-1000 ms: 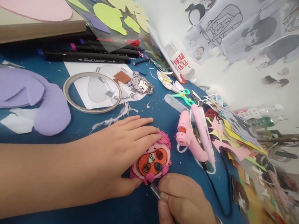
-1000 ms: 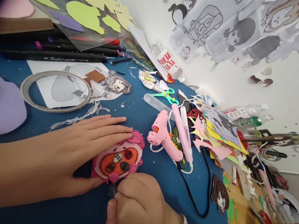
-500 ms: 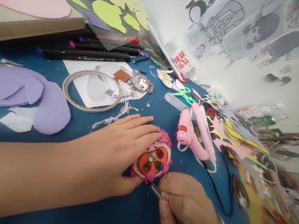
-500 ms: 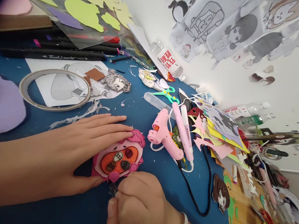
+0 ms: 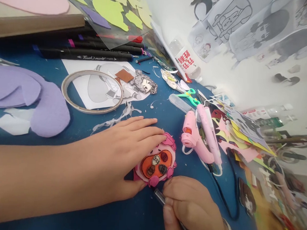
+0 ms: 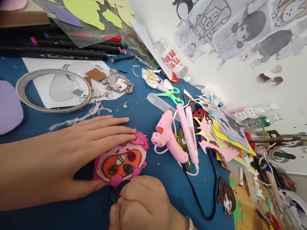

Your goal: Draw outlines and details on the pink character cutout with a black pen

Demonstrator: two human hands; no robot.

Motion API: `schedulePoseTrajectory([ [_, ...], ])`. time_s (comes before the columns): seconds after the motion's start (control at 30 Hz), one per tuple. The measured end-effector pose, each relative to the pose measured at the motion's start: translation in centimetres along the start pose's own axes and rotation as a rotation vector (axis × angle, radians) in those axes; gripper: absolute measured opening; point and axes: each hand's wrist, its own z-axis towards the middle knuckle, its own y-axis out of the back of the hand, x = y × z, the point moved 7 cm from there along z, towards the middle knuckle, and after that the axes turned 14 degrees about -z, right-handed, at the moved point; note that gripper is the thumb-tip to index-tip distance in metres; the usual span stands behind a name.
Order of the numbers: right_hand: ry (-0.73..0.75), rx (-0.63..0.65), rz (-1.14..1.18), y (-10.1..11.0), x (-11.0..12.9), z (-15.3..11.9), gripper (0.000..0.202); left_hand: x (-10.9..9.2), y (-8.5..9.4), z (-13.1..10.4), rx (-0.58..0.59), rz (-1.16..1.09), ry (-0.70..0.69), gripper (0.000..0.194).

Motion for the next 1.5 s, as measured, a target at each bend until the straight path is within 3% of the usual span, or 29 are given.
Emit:
schedulePoseTrajectory([
  [1.5,-0.023,0.025,-0.024,0.04,-0.03,-0.03,0.020,0.07,0.11,-0.01,-0.029,-0.079,-0.028,0.066],
])
